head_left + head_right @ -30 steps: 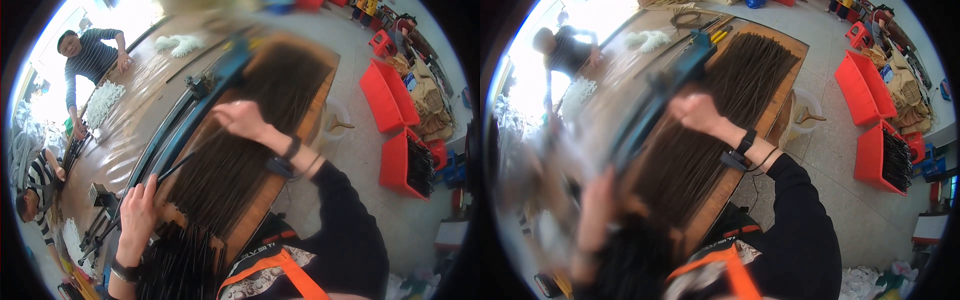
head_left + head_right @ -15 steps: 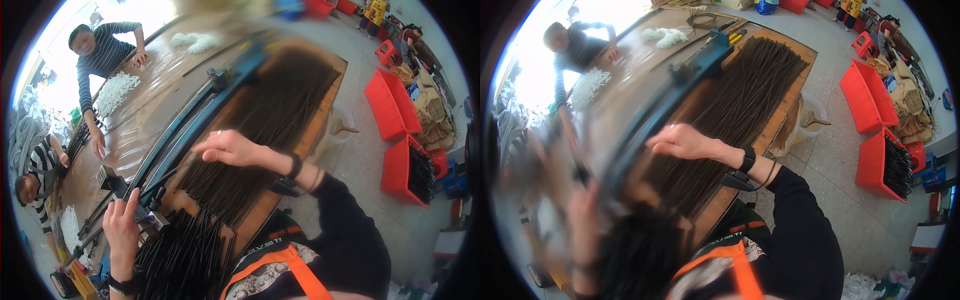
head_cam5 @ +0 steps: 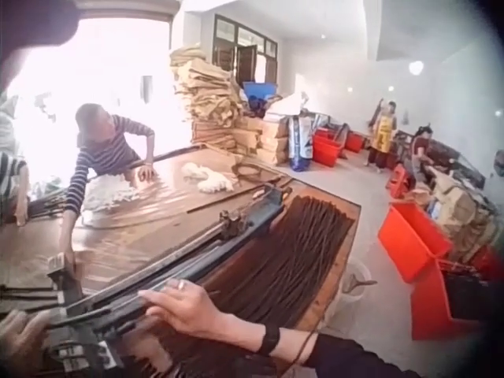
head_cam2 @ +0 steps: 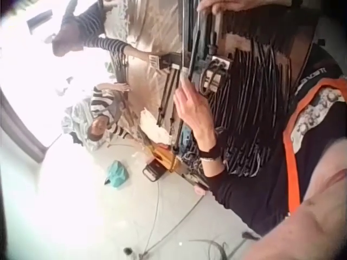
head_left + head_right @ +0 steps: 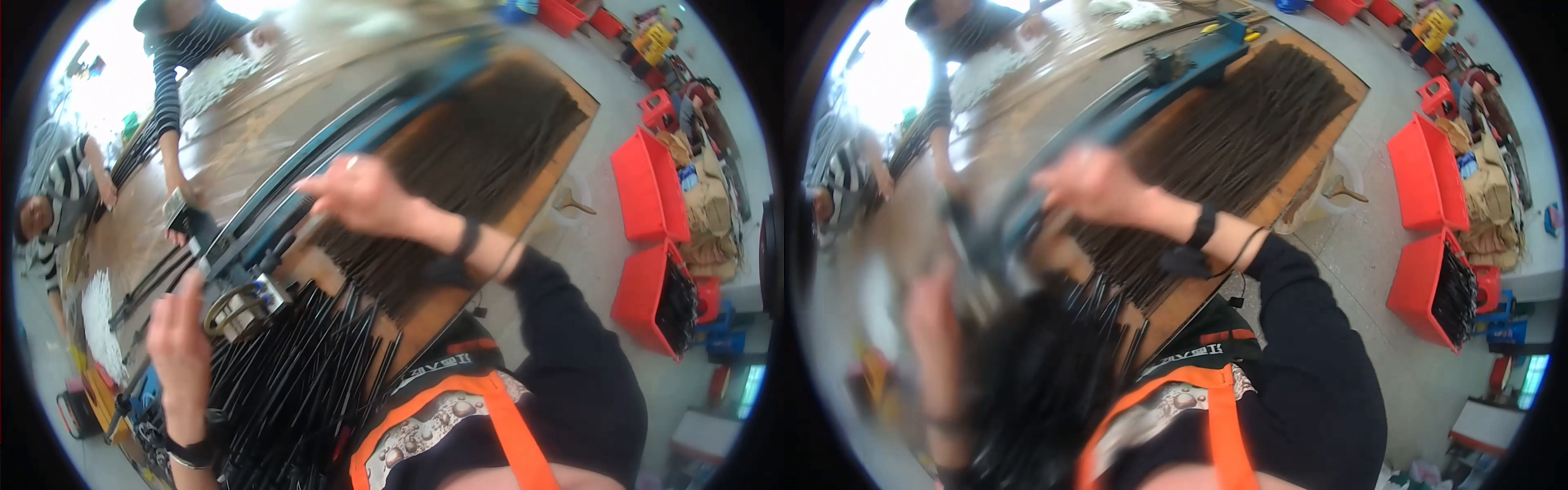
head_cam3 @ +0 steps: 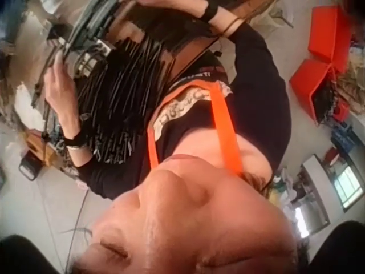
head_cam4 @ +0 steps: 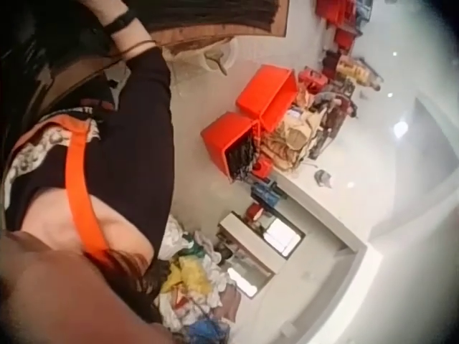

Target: The person picks up a black rod and slides a metal spring onto it before placing the rod into a machine. They pull a lever to secure the components and then set the rod onto a pile.

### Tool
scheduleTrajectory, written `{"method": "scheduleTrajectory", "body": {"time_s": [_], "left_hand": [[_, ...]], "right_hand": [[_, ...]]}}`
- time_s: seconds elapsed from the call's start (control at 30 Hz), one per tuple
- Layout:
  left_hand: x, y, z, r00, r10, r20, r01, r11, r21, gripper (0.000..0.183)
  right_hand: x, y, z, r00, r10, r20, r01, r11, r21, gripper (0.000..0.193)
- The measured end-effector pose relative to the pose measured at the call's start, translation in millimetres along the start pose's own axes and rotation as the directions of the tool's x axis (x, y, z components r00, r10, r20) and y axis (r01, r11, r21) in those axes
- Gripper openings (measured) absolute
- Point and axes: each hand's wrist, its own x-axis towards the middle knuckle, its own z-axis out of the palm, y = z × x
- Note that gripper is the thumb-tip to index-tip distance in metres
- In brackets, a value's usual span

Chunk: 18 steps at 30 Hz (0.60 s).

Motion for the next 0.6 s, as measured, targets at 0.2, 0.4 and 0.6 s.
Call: {"method": "scheduleTrajectory", "body": {"time_s": [0.2, 0.4, 0.6], "left_hand": [[-24.0, -42.9, -38.1, 0.975, -0.198, -0.104, 0.207, 0.975, 0.080, 0.030], [-61.3, -51.6, -75.7, 0.919, -0.335, -0.211, 0.339, 0.941, -0.017, 0.030], [-119.1, -67.0, -80.9, 0.881, -0.443, -0.166, 0.459, 0.886, 0.072, 0.031]], "right_hand": [[11.6, 13.9, 51.6, 0.942, 0.236, 0.238, -0.275, 0.950, 0.149, 0.021], [96.7, -46.9, 132.3, 0.911, 0.059, 0.407, -0.320, 0.722, 0.613, 0.018], [110.0, -50.4, 165.4, 0.916, -0.083, 0.393, -0.204, 0.747, 0.633, 0.018]]}}
